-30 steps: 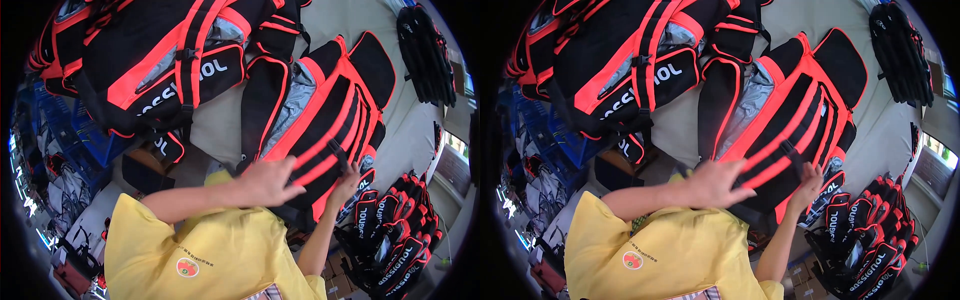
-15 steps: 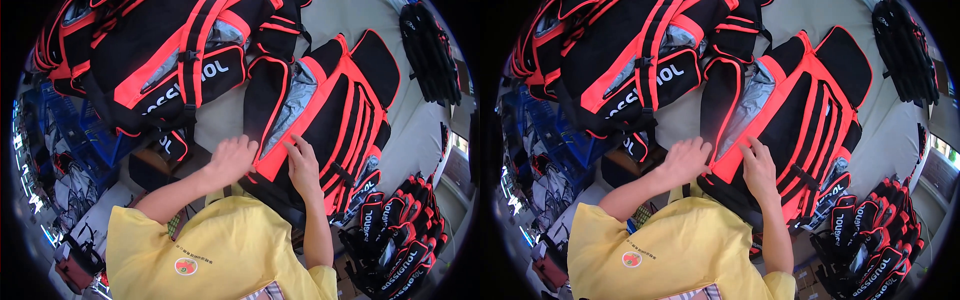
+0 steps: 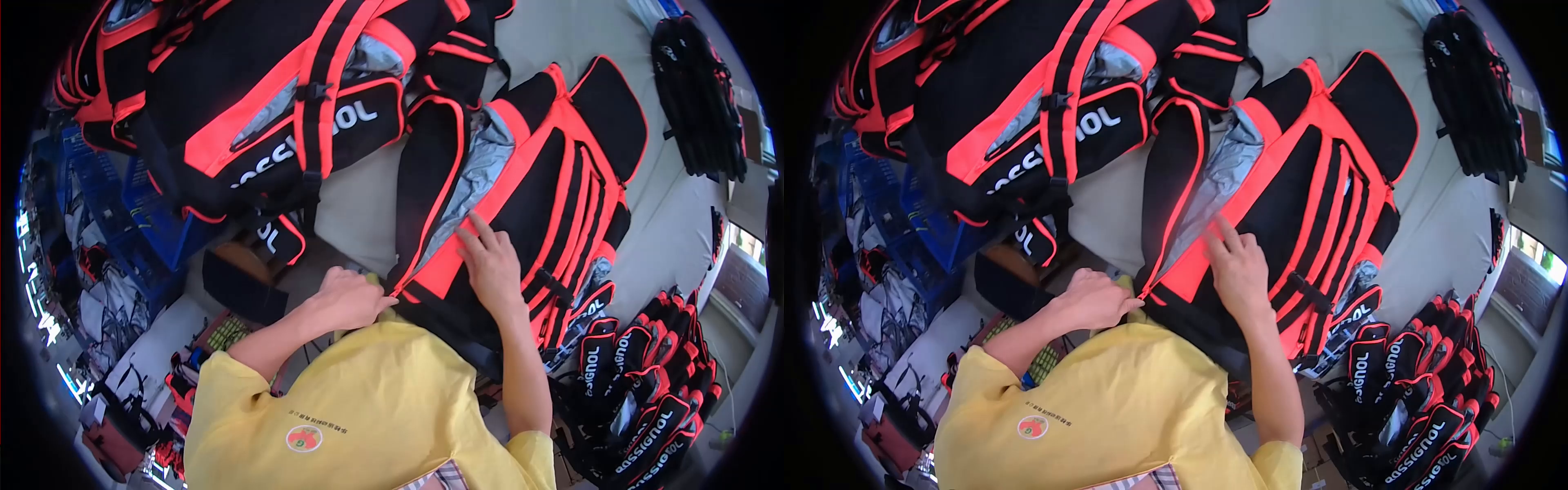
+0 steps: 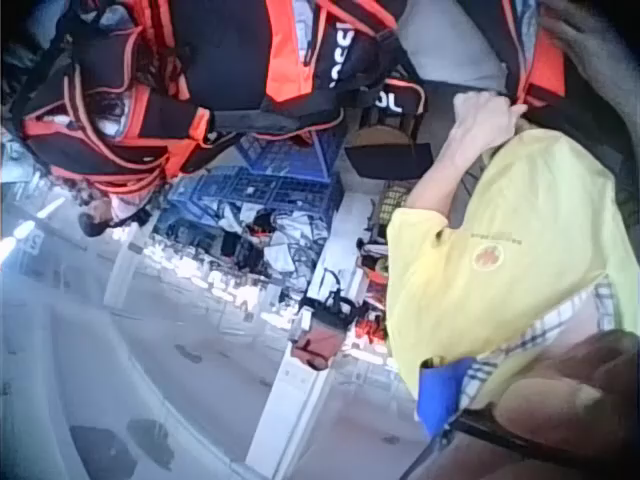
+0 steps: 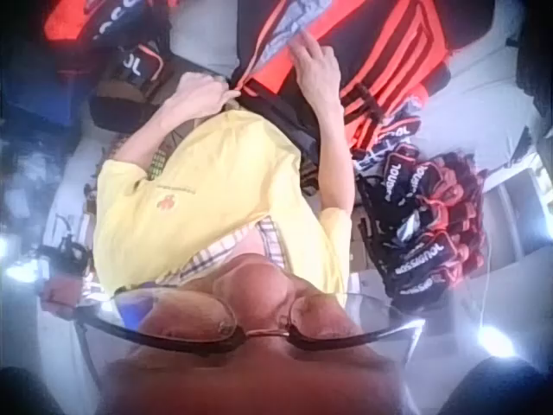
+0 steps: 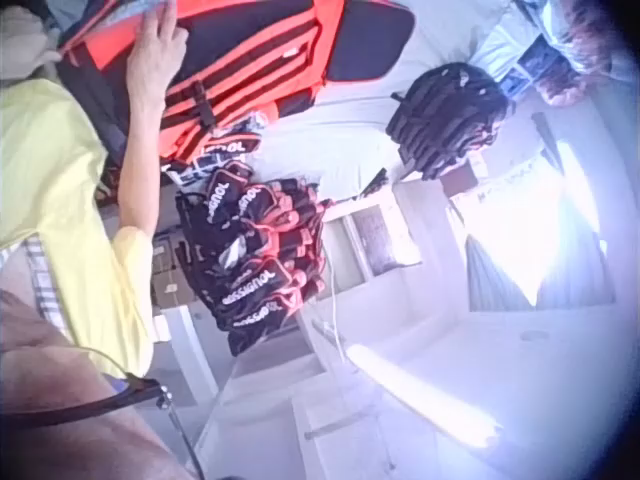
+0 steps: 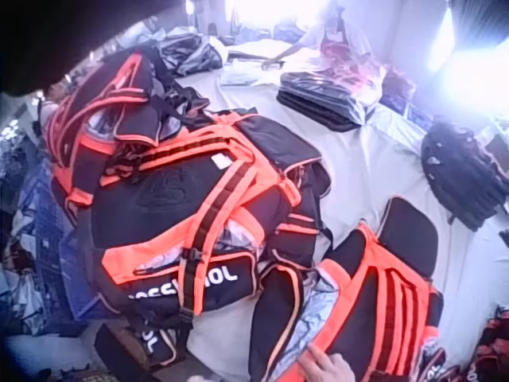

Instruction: Inspecting and sorting red and black athletic backpacks in a warehouse setting.

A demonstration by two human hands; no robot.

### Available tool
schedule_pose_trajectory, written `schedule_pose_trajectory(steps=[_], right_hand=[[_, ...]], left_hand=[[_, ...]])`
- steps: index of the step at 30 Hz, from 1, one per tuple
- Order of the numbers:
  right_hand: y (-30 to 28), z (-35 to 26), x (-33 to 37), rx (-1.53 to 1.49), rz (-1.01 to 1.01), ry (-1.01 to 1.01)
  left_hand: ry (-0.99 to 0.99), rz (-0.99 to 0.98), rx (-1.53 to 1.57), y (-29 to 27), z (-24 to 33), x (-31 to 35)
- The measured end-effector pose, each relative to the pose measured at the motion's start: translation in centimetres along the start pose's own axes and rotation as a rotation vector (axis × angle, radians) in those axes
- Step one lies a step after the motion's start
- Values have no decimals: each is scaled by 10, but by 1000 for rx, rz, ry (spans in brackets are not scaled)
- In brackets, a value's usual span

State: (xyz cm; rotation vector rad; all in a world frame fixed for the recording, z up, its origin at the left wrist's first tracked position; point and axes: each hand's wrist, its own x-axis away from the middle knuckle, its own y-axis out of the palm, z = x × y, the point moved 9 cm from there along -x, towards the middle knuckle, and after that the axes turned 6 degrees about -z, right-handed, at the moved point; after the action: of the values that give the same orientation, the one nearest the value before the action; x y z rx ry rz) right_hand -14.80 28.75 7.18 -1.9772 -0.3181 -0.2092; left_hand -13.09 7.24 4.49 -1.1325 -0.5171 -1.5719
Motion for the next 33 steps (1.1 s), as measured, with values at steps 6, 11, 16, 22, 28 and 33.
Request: schedule_pose_trajectory(steps=[6,11,16,22,28,33], right_hand=[[-9,-21,-13,71,99,-178],[24,-15,-25,191,-1,-248],[20,-24,-27,189,-116,-270],[-21,-45,-6,189,33,-390],[-31,-47,18,164,103,-354],[-31,-44,16,145,119,-315]], left_hand=[[38,1046,184,-108,17,-13],[-83,924,128,-112,12,-77],[97,1089,750,-120,-50,-57],[770,736,2198,-74,-110,-75],[857,695,2135,-66,-103,-72],[836,670,2140,-63,-103,-82]])
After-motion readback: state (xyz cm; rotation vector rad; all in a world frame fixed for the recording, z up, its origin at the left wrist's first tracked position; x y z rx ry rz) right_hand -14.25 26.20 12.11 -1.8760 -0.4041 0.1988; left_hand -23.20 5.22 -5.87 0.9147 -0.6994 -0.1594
